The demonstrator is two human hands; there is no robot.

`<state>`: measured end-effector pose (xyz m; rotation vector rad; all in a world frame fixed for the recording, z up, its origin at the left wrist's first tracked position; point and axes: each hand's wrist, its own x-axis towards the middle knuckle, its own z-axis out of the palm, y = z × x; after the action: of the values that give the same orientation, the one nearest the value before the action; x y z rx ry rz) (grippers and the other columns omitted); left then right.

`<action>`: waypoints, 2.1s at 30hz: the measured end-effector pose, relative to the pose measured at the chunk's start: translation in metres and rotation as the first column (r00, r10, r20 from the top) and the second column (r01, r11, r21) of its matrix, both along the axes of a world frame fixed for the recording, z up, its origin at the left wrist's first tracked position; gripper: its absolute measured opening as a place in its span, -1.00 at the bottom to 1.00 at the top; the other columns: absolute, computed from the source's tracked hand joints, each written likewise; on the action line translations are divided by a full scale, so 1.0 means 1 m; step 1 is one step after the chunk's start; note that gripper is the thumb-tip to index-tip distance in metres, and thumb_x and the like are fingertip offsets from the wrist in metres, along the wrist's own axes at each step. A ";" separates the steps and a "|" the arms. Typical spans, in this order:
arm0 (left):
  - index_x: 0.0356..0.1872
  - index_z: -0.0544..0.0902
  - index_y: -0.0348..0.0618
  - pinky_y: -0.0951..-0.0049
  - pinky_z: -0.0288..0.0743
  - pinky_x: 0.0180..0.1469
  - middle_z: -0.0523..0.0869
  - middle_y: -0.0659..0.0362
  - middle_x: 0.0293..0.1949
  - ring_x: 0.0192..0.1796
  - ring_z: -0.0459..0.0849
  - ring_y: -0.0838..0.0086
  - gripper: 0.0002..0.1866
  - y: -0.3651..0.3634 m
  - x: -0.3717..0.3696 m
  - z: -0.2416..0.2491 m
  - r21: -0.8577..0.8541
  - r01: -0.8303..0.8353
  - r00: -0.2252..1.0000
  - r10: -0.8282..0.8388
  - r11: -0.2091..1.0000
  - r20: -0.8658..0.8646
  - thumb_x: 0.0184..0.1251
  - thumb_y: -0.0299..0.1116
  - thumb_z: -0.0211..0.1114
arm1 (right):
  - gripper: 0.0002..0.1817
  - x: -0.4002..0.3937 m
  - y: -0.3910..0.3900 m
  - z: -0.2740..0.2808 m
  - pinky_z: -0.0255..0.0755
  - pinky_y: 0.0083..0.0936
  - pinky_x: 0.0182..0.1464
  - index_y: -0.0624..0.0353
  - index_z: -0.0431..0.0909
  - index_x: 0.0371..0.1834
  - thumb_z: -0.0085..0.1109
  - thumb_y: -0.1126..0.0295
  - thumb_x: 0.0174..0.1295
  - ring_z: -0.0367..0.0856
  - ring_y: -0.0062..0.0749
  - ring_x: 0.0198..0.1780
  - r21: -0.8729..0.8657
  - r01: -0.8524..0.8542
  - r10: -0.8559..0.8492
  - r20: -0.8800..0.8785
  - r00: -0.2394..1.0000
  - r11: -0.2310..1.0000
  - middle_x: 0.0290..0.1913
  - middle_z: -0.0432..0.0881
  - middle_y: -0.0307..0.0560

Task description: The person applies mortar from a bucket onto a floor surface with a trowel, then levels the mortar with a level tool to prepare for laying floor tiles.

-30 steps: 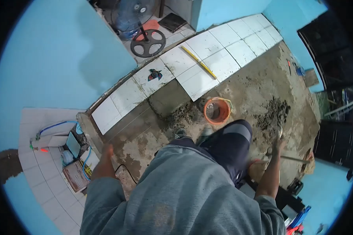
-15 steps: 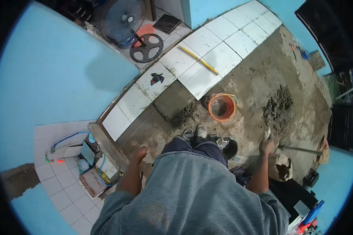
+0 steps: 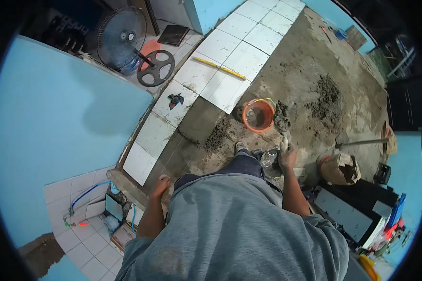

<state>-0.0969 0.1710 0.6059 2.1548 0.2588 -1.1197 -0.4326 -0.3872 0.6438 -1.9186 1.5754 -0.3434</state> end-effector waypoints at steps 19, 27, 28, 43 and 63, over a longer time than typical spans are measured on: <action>-0.14 0.74 -0.15 0.19 0.67 -0.16 0.80 0.12 -0.16 -0.20 0.79 0.20 -0.70 0.490 0.060 -0.030 0.395 0.875 0.384 -0.896 0.278 -0.222 0.16 -0.23 0.48 | -0.46 0.135 0.267 0.015 0.54 -0.23 0.06 0.33 0.67 0.12 0.35 0.03 0.37 0.78 0.00 -0.02 -0.009 0.210 -0.209 0.056 0.976 0.978 -0.07 0.78 0.24; 0.21 0.66 -0.21 0.19 0.58 0.13 0.78 -0.08 -0.02 0.02 0.75 0.10 -0.59 0.270 0.061 -0.076 0.143 0.202 0.970 -0.218 0.969 0.111 0.42 -0.26 0.32 | -0.43 0.175 0.261 -0.090 0.57 -0.22 0.09 0.22 0.64 0.25 0.36 0.01 0.37 0.78 0.04 0.02 -0.038 0.235 -0.232 0.079 0.970 0.971 0.00 0.78 0.21; 0.25 0.62 -0.21 0.19 0.56 0.19 0.78 -0.08 0.03 0.08 0.75 0.10 -0.56 0.240 0.059 -0.087 0.061 0.263 0.956 -0.269 0.963 0.121 0.43 -0.26 0.33 | -0.44 0.178 0.260 -0.117 0.57 -0.21 0.09 0.22 0.64 0.25 0.36 0.02 0.37 0.78 0.03 0.02 -0.059 0.230 -0.225 0.078 0.971 0.971 0.00 0.78 0.20; 0.32 0.58 -0.25 -0.02 0.52 0.27 0.71 -0.17 0.16 0.21 0.67 -0.10 -0.46 0.014 0.119 -0.488 0.048 0.991 0.109 -0.969 0.122 0.221 0.46 -0.11 0.29 | -0.48 0.198 0.190 -0.664 0.50 0.08 0.11 0.09 0.42 0.37 0.15 0.14 0.41 0.67 0.28 0.08 -0.025 -0.101 0.084 -0.371 0.925 0.995 0.07 0.72 0.25; 0.43 0.47 -0.30 0.09 0.56 0.22 0.80 -0.16 -0.02 0.11 0.73 -0.08 -0.28 -0.008 0.113 -0.688 -0.032 0.995 0.094 -0.987 0.091 0.132 0.38 -0.04 0.37 | -0.73 0.153 0.169 -0.661 0.59 0.06 -0.15 0.23 0.70 -0.37 0.04 0.35 0.33 0.74 0.20 -0.22 -0.310 -0.393 0.231 -0.449 0.863 0.866 -0.29 0.75 0.22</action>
<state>0.0163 0.1626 -0.0817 2.1032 -1.6216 -1.6259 -0.2799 -0.2185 -0.0172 -2.6622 1.4652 -0.1305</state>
